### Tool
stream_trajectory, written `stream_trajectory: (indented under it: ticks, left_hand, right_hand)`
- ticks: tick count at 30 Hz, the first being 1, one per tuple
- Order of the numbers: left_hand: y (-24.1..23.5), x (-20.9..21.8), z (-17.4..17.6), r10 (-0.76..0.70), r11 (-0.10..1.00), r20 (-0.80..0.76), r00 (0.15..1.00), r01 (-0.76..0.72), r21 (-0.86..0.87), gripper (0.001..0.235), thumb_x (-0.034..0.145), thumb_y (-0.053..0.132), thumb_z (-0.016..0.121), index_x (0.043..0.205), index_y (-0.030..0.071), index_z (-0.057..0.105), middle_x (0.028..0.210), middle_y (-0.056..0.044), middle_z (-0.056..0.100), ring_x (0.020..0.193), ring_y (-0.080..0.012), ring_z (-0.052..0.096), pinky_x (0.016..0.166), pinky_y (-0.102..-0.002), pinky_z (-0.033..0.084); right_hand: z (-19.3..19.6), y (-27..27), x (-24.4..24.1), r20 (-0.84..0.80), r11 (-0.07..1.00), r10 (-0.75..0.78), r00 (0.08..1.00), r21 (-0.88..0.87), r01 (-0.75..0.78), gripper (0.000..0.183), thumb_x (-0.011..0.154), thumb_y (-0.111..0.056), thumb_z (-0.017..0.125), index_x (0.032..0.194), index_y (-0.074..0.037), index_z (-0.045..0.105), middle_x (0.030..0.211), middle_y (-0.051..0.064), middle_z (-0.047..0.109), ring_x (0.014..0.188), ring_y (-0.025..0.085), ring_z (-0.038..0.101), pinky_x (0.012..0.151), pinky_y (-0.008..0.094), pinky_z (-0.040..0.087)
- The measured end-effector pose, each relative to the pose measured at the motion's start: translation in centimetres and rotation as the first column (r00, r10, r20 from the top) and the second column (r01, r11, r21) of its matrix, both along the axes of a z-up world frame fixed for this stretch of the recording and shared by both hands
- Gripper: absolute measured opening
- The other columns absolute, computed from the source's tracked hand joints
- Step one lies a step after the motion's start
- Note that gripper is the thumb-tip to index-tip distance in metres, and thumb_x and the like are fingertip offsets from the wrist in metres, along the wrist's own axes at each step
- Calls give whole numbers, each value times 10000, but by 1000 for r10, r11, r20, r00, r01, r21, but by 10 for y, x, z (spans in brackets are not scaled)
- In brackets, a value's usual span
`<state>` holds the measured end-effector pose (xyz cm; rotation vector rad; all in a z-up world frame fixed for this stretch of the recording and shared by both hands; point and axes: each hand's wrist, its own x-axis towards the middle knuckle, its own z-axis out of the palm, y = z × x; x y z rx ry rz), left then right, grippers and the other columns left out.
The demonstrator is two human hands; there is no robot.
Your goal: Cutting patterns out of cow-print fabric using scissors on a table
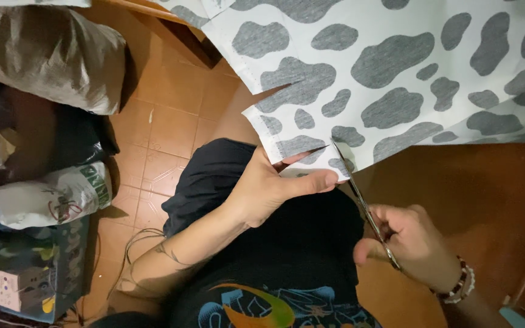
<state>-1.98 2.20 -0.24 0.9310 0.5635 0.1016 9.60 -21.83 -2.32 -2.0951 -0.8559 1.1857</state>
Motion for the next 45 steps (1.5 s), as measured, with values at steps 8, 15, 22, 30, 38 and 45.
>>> stream_trajectory:
  ticks: [8, 15, 22, 30, 38, 45]
  left_hand:
    - [2, -1, 0, -11, 1000, 14, 1000, 11, -25, 432, 727, 129, 848, 1123, 28, 709, 1110, -90, 745, 1050, -157, 679, 974, -316, 576]
    - [8, -2, 6, -27, 999, -13, 1000, 26, -39, 430, 713, 159, 853, 1104, 25, 732, 1124, -94, 753, 1069, -150, 679, 979, -292, 563]
    - [8, -4, -1, -7, 999, -36, 999, 5, -52, 447, 709, 146, 853, 1119, 19, 731, 1132, -83, 751, 1056, -124, 665, 991, -274, 544]
    - [10, -5, -2, 15, 1000, -27, 1000, -15, 3, 536, 705, 166, 857, 1202, 72, 679, 1215, -67, 721, 1154, -165, 662, 1076, -327, 517]
    - [15, -5, 5, -42, 999, -46, 998, 41, -11, 434, 723, 159, 842, 1119, 16, 737, 1129, -49, 746, 1049, -106, 652, 978, -258, 536]
    - [14, -8, 3, -20, 1000, -9, 1000, 19, -5, 353, 736, 119, 844, 1060, 23, 744, 1085, -58, 758, 1006, -111, 677, 945, -261, 561]
  right_hand:
    - [-3, 2, -2, -64, 991, -79, 995, -112, 72, 509, 562, -319, 1047, 521, -113, 584, 462, -43, 416, 495, 107, 328, 425, 305, 293]
    - [4, 13, -2, -131, 998, -54, 990, 31, 58, 471, 622, -222, 1005, 490, -103, 568, 429, -52, 420, 461, 89, 313, 387, 283, 280]
    - [0, 12, -2, -110, 997, -63, 992, -52, 58, 469, 593, -192, 1028, 486, -106, 580, 458, -43, 374, 473, 101, 289, 401, 304, 249]
    - [4, 18, -3, -186, 997, -69, 980, 9, 72, 364, 639, -125, 967, 478, -88, 643, 404, -38, 463, 420, 75, 358, 367, 274, 302]
    - [-3, 25, 13, -157, 993, 52, 986, 114, -34, 625, 522, -656, 779, 588, -124, 458, 536, -74, 410, 529, 63, 335, 447, 274, 267]
    - [3, 49, 18, -40, 979, 134, 990, 159, -126, 537, 566, -609, 810, 581, -135, 557, 480, -71, 548, 464, 51, 467, 437, 263, 390]
